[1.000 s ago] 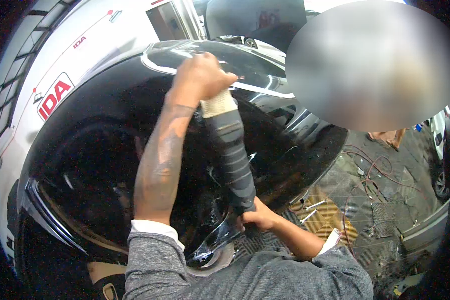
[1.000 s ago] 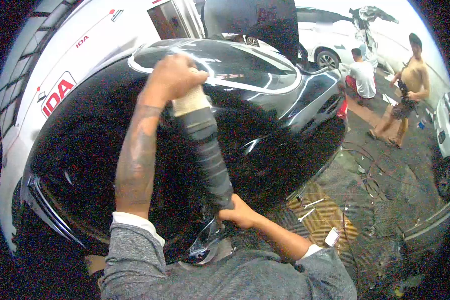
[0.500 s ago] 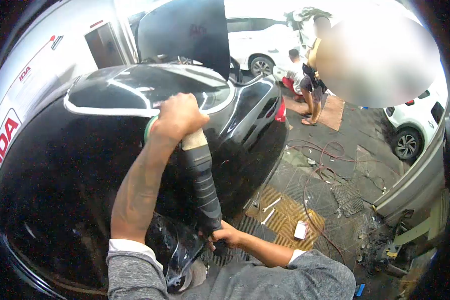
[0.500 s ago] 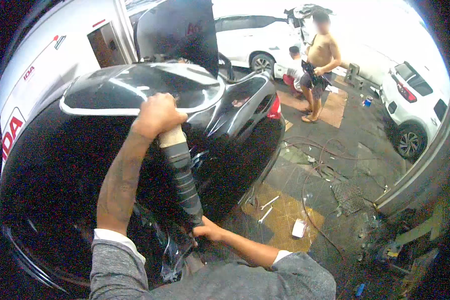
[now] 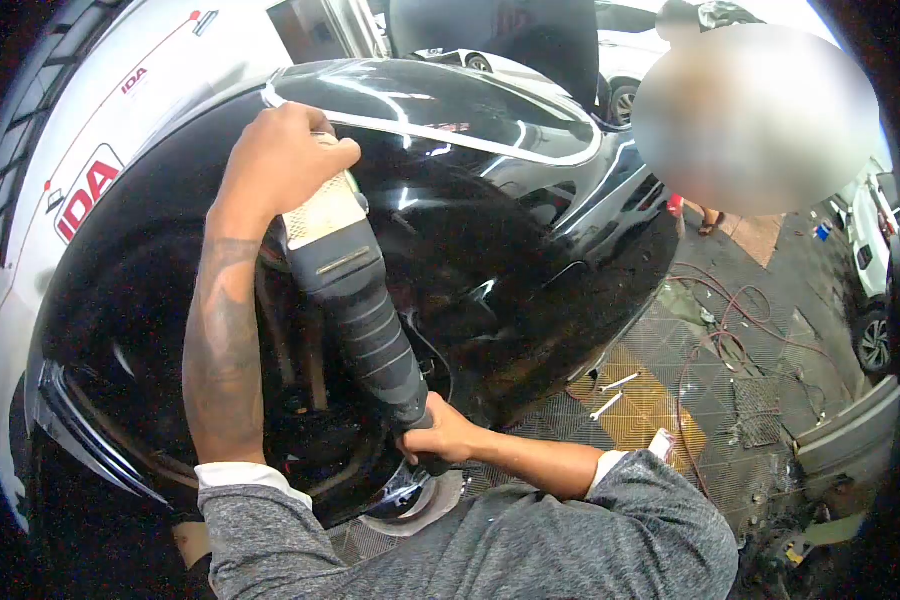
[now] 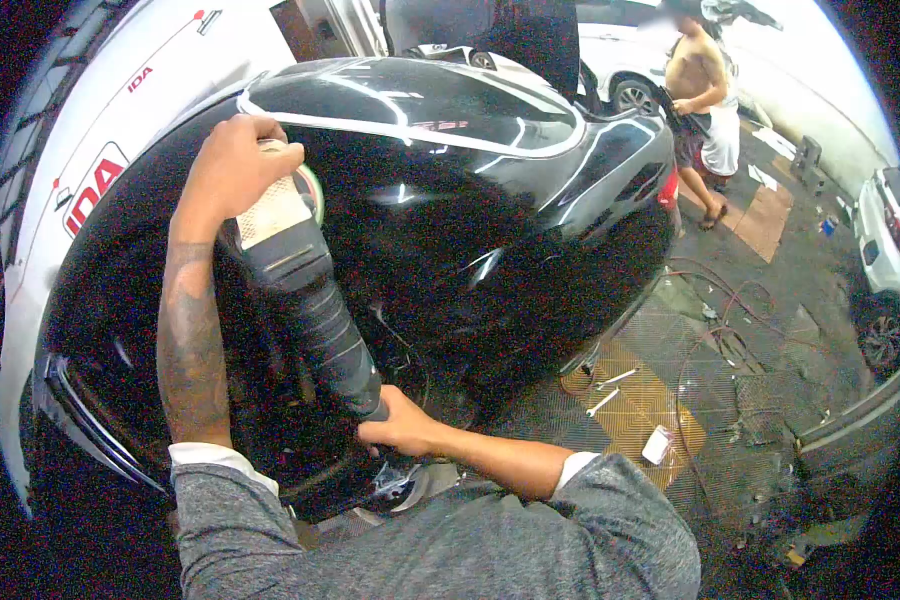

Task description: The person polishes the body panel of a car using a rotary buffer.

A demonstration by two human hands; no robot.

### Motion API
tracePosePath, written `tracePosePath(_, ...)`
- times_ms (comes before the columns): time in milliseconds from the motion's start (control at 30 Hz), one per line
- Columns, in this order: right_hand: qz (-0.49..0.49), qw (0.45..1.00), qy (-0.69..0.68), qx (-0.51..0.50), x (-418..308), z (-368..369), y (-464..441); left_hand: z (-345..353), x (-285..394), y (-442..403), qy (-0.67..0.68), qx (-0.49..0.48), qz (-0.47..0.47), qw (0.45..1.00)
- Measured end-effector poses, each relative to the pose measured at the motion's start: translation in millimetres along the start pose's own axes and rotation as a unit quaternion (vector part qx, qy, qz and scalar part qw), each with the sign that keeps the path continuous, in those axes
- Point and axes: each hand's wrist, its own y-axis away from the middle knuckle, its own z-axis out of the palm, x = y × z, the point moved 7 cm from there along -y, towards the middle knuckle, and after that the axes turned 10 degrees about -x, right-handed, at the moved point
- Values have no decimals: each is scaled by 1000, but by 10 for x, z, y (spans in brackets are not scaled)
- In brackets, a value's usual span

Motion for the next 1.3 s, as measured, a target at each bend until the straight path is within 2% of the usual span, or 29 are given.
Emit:
tracePosePath(67,14,999,29,-3,45,38,-52,-15,-52,51,-3,11,-1,1000)
tracePosePath(167,-12,1000,18,17,129,-13,67,156,31,34,13,44,53,998)
tracePosePath(233,-29,994,49,97,133,-160,250,326,220,0,6,45,59,997)
tracePosePath(300,5,989,54,135,453,-409,468,523,454,-69,0,37,74,997)
tracePosePath(367,44,995,-20,85,663,-551,689,760,708,-156,30,-29,43,998)
tracePosePath(433,9,989,-63,133,411,-448,824,1068,997,-266,37,-49,111,992)
tracePosePath(500,-25,979,-67,190,793,-655,1005,1280,1233,-301,46,-54,132,989)
tracePosePath(600,-31,975,-116,186,765,-542,976,1304,1353,-209,53,-82,157,983)
tracePosePath(733,-23,974,-130,186,978,-471,736,999,1058,-93,-8,-74,106,992)
tracePosePath(767,-35,981,-59,179,898,-432,572,873,925,-50,-26,-74,99,992)
tracePosePath(833,-53,982,1,180,770,-340,269,585,569,11,-8,-39,71,997)
tracePosePath(867,-31,989,9,145,734,-252,108,412,404,56,-2,-21,51,999)
tracePosePath(900,-20,993,26,116,644,-173,-52,323,198,62,-20,51,94,994)
tracePosePath(933,-10,995,44,86,555,-92,-209,216,4,36,-45,84,101,990)
tracePosePath(967,-10,995,71,62,441,21,-356,71,-160,45,-45,71,78,993)
tracePosePath(1000,-9,992,63,106,411,81,-441,-89,-163,133,-82,68,105,989)
tracePosePath(1067,-29,994,59,83,259,233,-614,-234,-376,125,-29,66,98,993)
tracePosePath(1167,-82,993,70,48,76,317,-610,-219,-333,124,0,52,95,994)
tracePosePath(1233,-32,994,68,85,211,213,-461,-70,-235,76,-18,78,116,990)
tracePosePath(1267,-64,988,66,122,247,137,-329,89,-119,64,-23,73,127,989)
tracePosePath(1300,-46,989,64,123,279,86,-182,214,63,64,-29,73,135,988)
